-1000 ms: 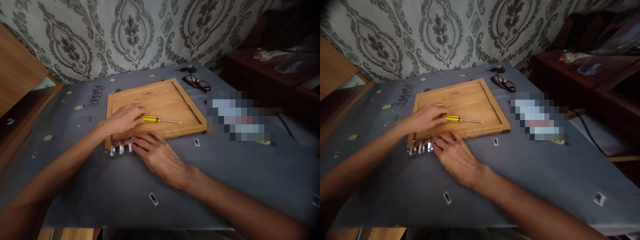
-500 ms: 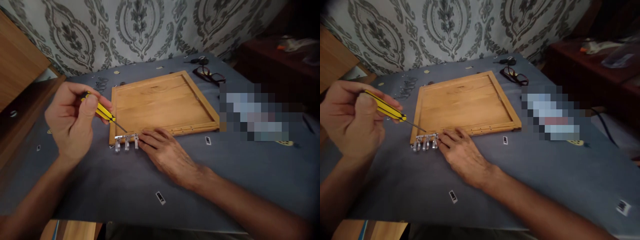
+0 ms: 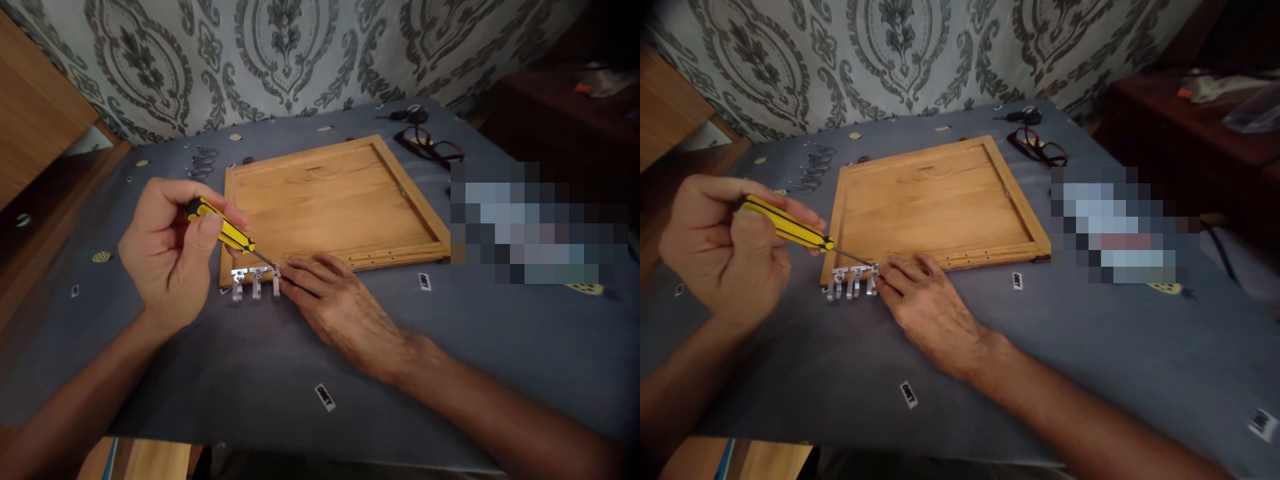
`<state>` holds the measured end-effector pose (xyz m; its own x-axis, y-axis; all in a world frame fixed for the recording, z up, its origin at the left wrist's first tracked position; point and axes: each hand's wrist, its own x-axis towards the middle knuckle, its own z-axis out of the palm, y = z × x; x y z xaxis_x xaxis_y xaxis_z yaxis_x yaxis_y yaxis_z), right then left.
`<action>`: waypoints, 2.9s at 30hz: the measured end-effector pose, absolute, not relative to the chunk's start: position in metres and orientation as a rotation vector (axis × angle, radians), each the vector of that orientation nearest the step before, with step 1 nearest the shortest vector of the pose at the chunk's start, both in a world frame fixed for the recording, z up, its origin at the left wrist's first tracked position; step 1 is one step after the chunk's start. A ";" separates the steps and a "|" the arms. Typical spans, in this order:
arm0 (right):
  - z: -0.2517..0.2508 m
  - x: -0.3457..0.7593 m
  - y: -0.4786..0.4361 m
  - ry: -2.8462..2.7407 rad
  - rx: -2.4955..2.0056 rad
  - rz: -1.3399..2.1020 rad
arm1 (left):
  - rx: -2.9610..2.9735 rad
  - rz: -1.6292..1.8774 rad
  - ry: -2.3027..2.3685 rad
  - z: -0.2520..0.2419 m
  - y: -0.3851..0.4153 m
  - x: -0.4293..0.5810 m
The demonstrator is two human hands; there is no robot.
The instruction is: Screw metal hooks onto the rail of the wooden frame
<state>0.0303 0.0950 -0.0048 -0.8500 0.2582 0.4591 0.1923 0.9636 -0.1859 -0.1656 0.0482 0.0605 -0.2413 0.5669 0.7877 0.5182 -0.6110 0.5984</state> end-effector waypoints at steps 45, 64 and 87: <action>0.002 0.033 0.096 -2.705 -0.323 0.215 | 2.223 1.719 1.593 0.078 0.055 -0.173; 0.002 0.029 0.094 -2.639 -0.355 0.187 | 2.180 1.629 1.580 0.075 0.051 -0.169; 0.002 0.030 0.098 -2.639 -0.305 0.170 | 2.304 1.664 1.498 0.078 0.053 -0.168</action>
